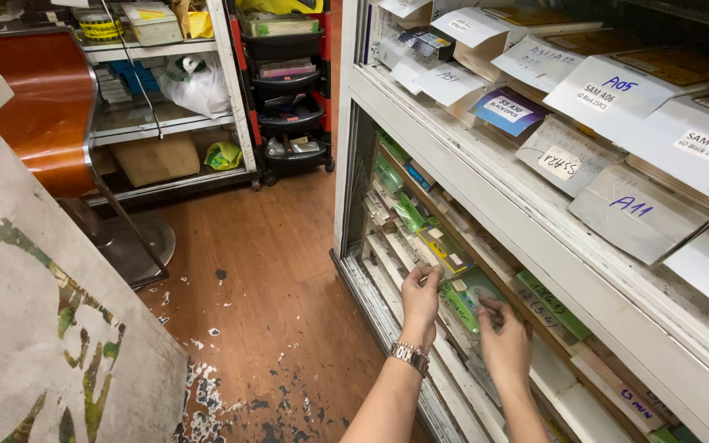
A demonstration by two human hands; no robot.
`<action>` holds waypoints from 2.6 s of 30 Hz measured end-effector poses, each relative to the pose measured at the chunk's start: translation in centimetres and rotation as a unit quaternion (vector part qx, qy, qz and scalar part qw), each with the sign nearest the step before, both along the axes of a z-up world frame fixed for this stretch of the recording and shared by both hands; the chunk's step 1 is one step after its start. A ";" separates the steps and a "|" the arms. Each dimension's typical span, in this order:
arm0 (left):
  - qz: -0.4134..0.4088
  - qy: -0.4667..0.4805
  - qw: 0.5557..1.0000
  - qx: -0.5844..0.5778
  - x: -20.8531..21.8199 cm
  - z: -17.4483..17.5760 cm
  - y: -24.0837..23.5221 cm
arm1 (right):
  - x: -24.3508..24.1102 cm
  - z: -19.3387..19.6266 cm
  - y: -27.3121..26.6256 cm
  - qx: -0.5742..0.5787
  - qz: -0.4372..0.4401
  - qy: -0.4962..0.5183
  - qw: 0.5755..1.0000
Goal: The person organizes small packaged items by picking them up from a counter, stacking them, and placing them into a glass display cabinet. They also wipe the counter with a cloth during the process.
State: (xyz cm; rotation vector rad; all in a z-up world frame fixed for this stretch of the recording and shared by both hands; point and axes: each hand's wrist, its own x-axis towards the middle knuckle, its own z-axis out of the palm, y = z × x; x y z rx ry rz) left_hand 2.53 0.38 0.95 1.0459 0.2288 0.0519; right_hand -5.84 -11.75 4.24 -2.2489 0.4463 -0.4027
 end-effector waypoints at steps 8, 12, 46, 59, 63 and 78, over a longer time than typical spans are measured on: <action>0.019 0.014 0.999 0.022 5.6 -1.5 -1.4 | 0.1 -1.5 -0.5 0.006 0.012 -0.017 1.000; 0.026 0.053 0.995 0.077 7.8 -1.9 -2.4 | 0.1 -1.8 -1.7 -0.009 -0.005 -0.015 1.000; 0.189 0.119 0.953 0.205 -11.2 9.8 6.2 | -2.1 6.6 7.7 -0.082 0.187 0.081 0.975; 0.245 0.147 0.940 0.189 -25.7 39.2 16.0 | -10.7 36.5 18.2 0.197 0.268 0.123 0.935; 0.259 0.133 0.933 0.211 -31.8 45.7 18.4 | -16.0 41.7 20.8 0.243 0.327 0.114 0.906; 0.424 0.160 0.872 0.187 -54.3 56.4 23.3 | -34.4 51.8 29.0 0.279 0.509 0.182 0.794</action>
